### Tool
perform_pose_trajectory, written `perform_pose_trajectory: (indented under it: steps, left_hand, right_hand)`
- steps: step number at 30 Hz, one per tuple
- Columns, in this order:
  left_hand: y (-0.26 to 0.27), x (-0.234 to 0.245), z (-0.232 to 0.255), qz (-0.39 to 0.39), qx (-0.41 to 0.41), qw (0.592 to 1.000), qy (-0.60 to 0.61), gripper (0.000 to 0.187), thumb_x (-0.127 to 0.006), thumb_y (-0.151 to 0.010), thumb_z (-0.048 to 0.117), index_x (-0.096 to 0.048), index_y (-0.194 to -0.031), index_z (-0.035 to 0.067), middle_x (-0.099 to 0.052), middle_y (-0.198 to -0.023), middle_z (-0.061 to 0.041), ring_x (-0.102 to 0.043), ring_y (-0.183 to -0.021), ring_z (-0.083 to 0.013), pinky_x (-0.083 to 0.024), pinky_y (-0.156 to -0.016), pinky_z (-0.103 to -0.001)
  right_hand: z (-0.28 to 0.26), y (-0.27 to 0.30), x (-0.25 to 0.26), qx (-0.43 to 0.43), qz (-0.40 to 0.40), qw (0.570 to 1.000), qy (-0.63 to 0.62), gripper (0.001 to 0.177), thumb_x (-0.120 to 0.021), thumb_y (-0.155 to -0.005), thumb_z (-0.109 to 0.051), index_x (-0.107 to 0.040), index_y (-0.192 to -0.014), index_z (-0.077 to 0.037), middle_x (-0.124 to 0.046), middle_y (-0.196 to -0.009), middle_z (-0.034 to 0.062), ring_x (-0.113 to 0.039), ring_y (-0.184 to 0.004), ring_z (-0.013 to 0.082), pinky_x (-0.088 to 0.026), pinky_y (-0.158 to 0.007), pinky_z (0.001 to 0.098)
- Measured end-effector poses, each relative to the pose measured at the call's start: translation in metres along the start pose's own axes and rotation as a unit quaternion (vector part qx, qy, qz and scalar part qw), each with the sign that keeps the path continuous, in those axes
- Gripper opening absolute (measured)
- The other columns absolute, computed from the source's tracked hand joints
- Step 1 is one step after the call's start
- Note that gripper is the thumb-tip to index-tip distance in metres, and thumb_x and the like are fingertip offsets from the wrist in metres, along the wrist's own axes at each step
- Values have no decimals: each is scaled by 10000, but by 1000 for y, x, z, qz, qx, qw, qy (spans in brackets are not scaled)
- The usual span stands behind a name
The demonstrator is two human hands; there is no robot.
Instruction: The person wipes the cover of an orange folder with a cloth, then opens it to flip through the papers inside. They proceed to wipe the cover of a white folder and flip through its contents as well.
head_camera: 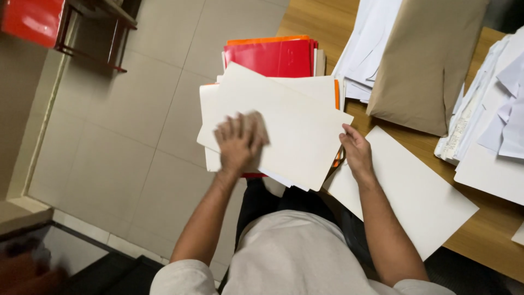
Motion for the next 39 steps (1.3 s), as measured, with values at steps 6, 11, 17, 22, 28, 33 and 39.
perform_pose_trajectory:
  steps: [6, 11, 17, 22, 28, 33, 39]
  left_hand:
    - [6, -7, 20, 43, 27, 999, 14, 851, -318, -1016, 732, -66, -1661, 239, 35, -1713, -203, 14, -1566, -460, 52, -1196, -710]
    - [58, -62, 88, 114, -135, 984, 27, 790, -402, -1037, 687, -168, -1655, 254, -55, -1723, -194, -80, -1581, -458, -5, -1227, -721]
    - [46, -22, 23, 112, -137, 982, -60, 813, -477, -995, 651, -245, -1656, 241, -116, -1689, -249, -120, -1522, -510, -51, -1167, -744]
    - [-4, -15, -28, 121, 69, 983, 116, 752, -336, -1026, 677, -231, -1647, 267, -60, -1722, -177, -54, -1575, -453, -6, -1228, -689]
    - [-4, -28, 91, 89, -120, 989, -3, 793, -250, -1038, 703, -95, -1662, 240, 6, -1722, -184, 1, -1568, -438, 58, -1201, -686]
    - [-46, -35, 107, 159, -260, 952, -17, 856, -278, -997, 761, -173, -1649, 216, -138, -1706, -210, -130, -1563, -456, -65, -1214, -726]
    - [-139, 37, -22, 91, 20, 995, 47, 834, -167, -994, 746, -77, -1654, 244, -66, -1722, -177, -93, -1575, -457, -121, -1196, -690]
  right_hand:
    - [-3, -3, 0, 19, -2, 1000, -16, 488, -608, -1006, -236, -558, -1428, 4, -597, -1431, 194, -569, -1326, 237, -446, -1116, 354]
    - [-1, -9, 3, 35, -1, 998, -46, 492, -601, -1009, -209, -532, -1437, 22, -565, -1463, 193, -535, -1363, 252, -426, -1149, 359]
    - [-3, -11, 5, 14, 17, 999, -45, 490, -590, -1003, -187, -516, -1446, 7, -548, -1459, 181, -528, -1351, 246, -434, -1127, 364]
    - [-7, -9, 7, 2, 26, 999, -44, 505, -578, -1014, -199, -493, -1474, -8, -552, -1461, 173, -538, -1338, 235, -455, -1105, 358]
    - [-3, -12, 12, 8, 30, 984, -177, 655, -549, -1022, -226, -255, -1582, -57, -456, -1494, 198, -526, -1361, 303, -451, -1123, 419]
    - [-1, -7, 13, -39, 28, 981, -187, 675, -575, -994, -244, -302, -1581, -54, -499, -1497, 259, -503, -1371, 345, -426, -1132, 445]
    - [10, -4, 18, -46, 8, 977, -208, 707, -595, -981, -287, -292, -1576, -53, -516, -1484, 270, -515, -1380, 350, -410, -1135, 463]
Point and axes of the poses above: each hand's wrist, its own y-axis away from the middle knuckle, its own x-axis out of the back of the hand, z = x × y, the point moved 3 cm from there along -y, towards the middle knuckle
